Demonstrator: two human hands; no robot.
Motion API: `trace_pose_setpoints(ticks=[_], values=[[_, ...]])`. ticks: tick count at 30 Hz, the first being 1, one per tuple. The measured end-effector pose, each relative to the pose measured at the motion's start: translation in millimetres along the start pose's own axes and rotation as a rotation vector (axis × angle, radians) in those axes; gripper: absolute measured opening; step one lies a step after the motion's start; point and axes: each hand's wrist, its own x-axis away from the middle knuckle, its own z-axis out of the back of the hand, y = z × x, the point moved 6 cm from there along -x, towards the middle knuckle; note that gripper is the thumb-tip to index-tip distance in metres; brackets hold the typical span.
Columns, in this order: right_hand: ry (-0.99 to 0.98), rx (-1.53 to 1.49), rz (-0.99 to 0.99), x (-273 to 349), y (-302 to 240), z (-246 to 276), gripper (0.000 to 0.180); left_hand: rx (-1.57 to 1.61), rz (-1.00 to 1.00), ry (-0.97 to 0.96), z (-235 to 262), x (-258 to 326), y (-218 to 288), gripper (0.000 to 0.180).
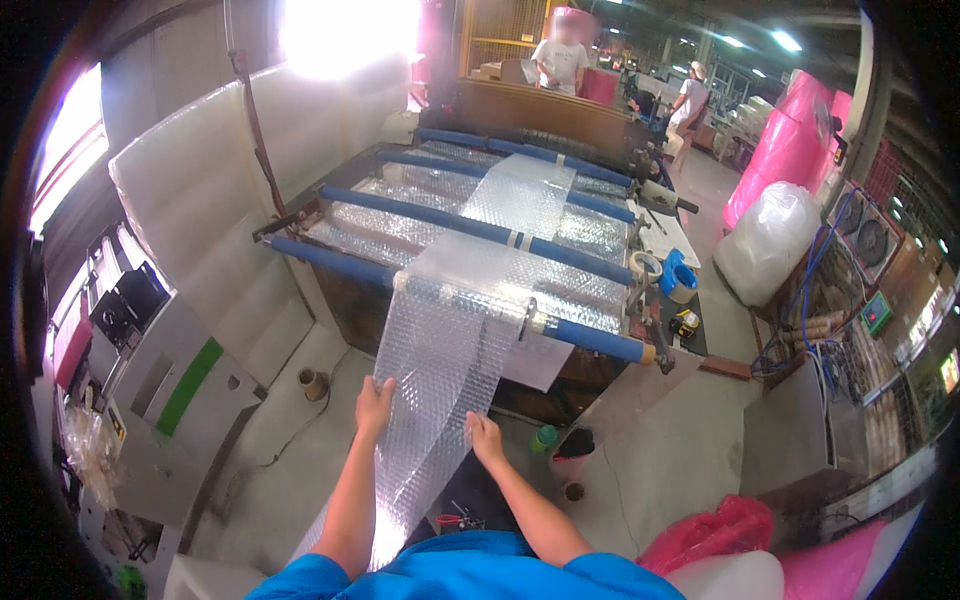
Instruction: The person stands at a workstation and pulls a sheet of bubble wrap from a roll mounted on a blue frame. They smooth the material with both hands and guide it over the rollers.
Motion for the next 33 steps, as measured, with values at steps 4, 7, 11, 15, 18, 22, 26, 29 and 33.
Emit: trace_pose_setpoints(ticks=[4,7,11,15,18,22,26,29,33], values=[[-0.018,0.037,0.012,-12,7,3,0.043,0.025,-0.060,0.052,-16,-9,-7,0.039],[0.047,-0.076,-0.068,-8,7,-3,0.041,0.077,-0.102,0.111,-15,-3,-2,0.038],[0.003,-0.100,-0.067,-13,20,-4,0.039,0.072,-0.143,0.137,-22,-7,-6,0.037],[0.061,-0.061,-0.010,-21,31,-1,0.039,0.063,-0.136,0.116,-31,-14,-9,0.036],[0.071,-0.044,-0.033,-22,34,1,0.038,0.089,-0.106,0.072,-38,-15,-11,0.036],[0.072,0.012,-0.031,-24,32,2,0.037,0.124,-0.205,0.164,-42,-20,-13,0.038],[0.065,0.009,-0.031,-24,33,2,0.038,0.143,-0.185,0.121,-40,-20,-7,0.038],[0.084,0.002,-0.007,-22,33,2,0.038,0.091,-0.156,0.102,-38,-18,-7,0.039],[0.044,-0.033,-0.073,-16,31,-1,0.040,0.083,-0.125,0.037,-45,-19,-28,0.040]])
